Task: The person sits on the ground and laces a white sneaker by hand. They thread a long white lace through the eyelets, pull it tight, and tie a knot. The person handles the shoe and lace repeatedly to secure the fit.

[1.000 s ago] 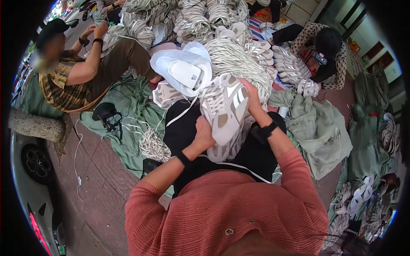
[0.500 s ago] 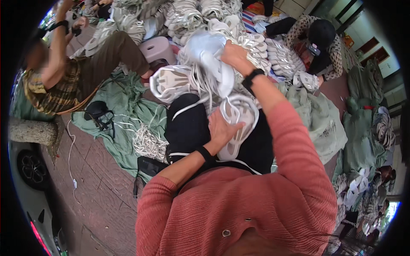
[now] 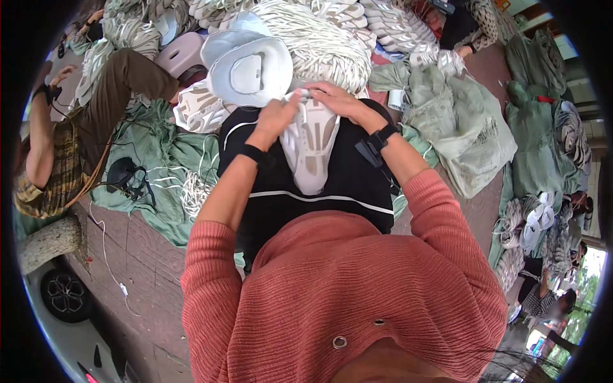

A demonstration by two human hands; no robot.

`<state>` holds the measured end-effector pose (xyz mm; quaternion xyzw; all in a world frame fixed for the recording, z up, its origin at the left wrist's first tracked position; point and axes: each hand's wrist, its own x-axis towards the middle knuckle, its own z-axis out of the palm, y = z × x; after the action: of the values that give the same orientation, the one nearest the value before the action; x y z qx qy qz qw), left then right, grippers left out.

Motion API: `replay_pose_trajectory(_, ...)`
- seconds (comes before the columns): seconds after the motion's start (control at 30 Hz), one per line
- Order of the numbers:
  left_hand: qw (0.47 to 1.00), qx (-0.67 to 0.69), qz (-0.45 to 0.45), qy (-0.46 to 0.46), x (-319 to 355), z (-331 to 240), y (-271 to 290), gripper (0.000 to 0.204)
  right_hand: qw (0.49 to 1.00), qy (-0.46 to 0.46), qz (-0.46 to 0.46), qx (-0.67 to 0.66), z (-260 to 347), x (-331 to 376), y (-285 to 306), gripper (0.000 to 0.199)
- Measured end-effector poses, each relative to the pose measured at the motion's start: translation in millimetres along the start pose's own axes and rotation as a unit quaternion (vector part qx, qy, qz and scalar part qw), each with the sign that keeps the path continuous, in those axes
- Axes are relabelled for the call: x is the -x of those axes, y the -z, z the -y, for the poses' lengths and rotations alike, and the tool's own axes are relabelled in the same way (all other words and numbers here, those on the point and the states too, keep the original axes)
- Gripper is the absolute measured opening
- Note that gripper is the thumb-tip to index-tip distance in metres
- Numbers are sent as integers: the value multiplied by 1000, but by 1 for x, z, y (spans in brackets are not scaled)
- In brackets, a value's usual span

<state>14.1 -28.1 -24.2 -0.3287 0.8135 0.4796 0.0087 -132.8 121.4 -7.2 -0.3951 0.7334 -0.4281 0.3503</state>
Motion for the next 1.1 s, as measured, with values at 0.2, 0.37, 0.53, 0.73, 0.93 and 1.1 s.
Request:
replay_pose_trajectory(0.2, 996, 71, 59, -3, 17, 4, 20, 72, 993, 107, 53, 26, -1, 20, -3, 34)
replay_pose_trajectory(0.37, 992, -7, 120, 37, 1, 2, 20, 52, 986, -98, 82, -105, -5, -19, -12, 35)
replay_pose_trajectory(0.53, 973, 92, 210, -6, 10, 13, 55, 35, 972, -185, 129, -63, -5, -23, -12, 58)
replay_pose_trajectory(0.73, 949, 21, 314, -33, 24, 10, 82, 35, 970, -133, 177, 96, 25, -28, 3, 61)
replay_pose_trajectory(0.93, 987, 61, 150, 6, 35, 0, 31, 64, 969, -2, 120, 216, -26, -39, -9, 64)
replay_pose_trajectory(1.1, 991, -40, -84, -99, 58, 15, -19, 76, 992, 72, 93, 35, -63, -44, -27, 63)
